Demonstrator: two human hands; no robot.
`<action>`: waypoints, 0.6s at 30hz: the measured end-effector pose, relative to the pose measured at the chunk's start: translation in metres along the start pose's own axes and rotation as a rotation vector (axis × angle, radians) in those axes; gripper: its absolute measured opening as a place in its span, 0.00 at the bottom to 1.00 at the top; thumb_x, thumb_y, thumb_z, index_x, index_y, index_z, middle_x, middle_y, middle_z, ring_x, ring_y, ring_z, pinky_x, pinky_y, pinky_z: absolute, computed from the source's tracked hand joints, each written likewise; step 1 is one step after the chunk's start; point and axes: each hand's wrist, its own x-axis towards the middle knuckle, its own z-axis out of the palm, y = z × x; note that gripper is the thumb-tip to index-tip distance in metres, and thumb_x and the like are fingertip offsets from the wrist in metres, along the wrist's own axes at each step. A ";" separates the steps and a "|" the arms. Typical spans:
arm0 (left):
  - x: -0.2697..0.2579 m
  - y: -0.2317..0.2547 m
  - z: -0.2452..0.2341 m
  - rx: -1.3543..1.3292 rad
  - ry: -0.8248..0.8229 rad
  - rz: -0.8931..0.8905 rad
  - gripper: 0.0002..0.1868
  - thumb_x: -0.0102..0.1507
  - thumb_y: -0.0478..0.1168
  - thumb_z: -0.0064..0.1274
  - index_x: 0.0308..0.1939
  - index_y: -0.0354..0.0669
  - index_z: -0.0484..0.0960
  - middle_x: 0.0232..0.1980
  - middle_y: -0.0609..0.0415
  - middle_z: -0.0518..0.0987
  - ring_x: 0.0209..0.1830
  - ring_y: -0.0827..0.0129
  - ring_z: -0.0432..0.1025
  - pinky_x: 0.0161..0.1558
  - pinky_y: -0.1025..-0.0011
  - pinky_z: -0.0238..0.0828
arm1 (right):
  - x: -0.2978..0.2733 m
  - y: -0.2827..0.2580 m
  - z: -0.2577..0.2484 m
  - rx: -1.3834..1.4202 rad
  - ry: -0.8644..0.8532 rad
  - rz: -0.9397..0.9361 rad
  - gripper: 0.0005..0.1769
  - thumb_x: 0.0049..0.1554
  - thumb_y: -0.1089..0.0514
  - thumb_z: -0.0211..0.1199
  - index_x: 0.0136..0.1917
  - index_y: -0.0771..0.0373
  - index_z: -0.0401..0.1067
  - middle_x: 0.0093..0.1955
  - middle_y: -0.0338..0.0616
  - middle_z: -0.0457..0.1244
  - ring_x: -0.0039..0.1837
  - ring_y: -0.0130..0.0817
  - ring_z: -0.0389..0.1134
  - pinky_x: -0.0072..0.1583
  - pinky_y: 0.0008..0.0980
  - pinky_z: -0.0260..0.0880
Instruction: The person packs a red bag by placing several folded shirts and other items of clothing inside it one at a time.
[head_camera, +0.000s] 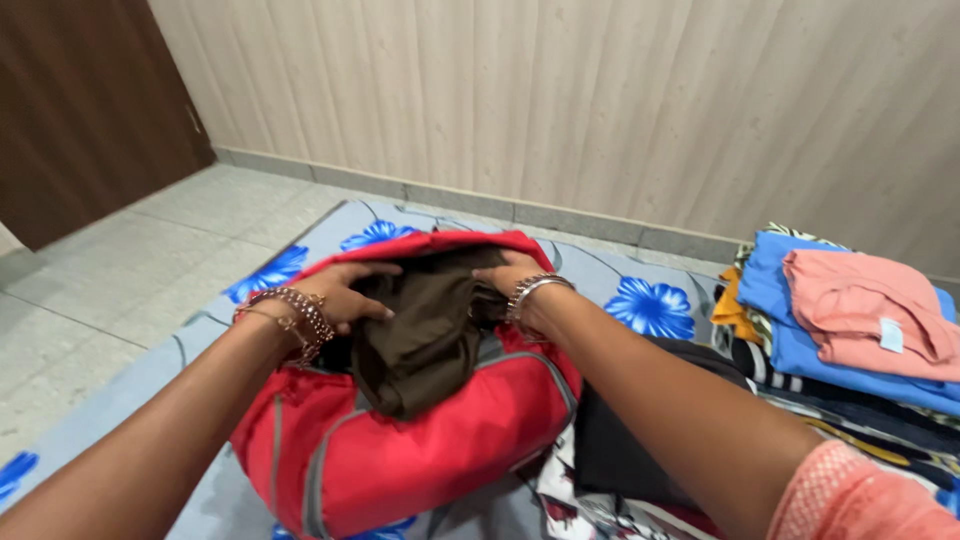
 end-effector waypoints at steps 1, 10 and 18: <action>0.000 -0.004 0.008 0.037 0.124 0.118 0.39 0.53 0.45 0.66 0.69 0.62 0.73 0.61 0.48 0.82 0.51 0.54 0.79 0.50 0.61 0.77 | 0.012 0.012 0.001 -0.061 0.028 -0.100 0.27 0.54 0.63 0.65 0.67 0.64 0.68 0.58 0.46 0.69 0.55 0.40 0.72 0.55 0.41 0.75; -0.041 0.027 0.099 0.679 0.285 0.311 0.40 0.56 0.60 0.65 0.71 0.65 0.68 0.62 0.43 0.75 0.63 0.41 0.69 0.57 0.43 0.68 | -0.022 0.006 0.009 -1.231 0.017 -0.339 0.31 0.63 0.40 0.54 0.74 0.54 0.64 0.71 0.59 0.63 0.72 0.59 0.63 0.72 0.56 0.56; -0.023 0.043 0.081 0.371 0.275 0.435 0.36 0.49 0.31 0.62 0.63 0.51 0.76 0.55 0.39 0.80 0.57 0.46 0.74 0.56 0.55 0.72 | -0.099 -0.041 -0.030 -1.311 -0.337 -0.557 0.37 0.56 0.40 0.62 0.73 0.56 0.61 0.65 0.57 0.64 0.66 0.51 0.66 0.66 0.43 0.65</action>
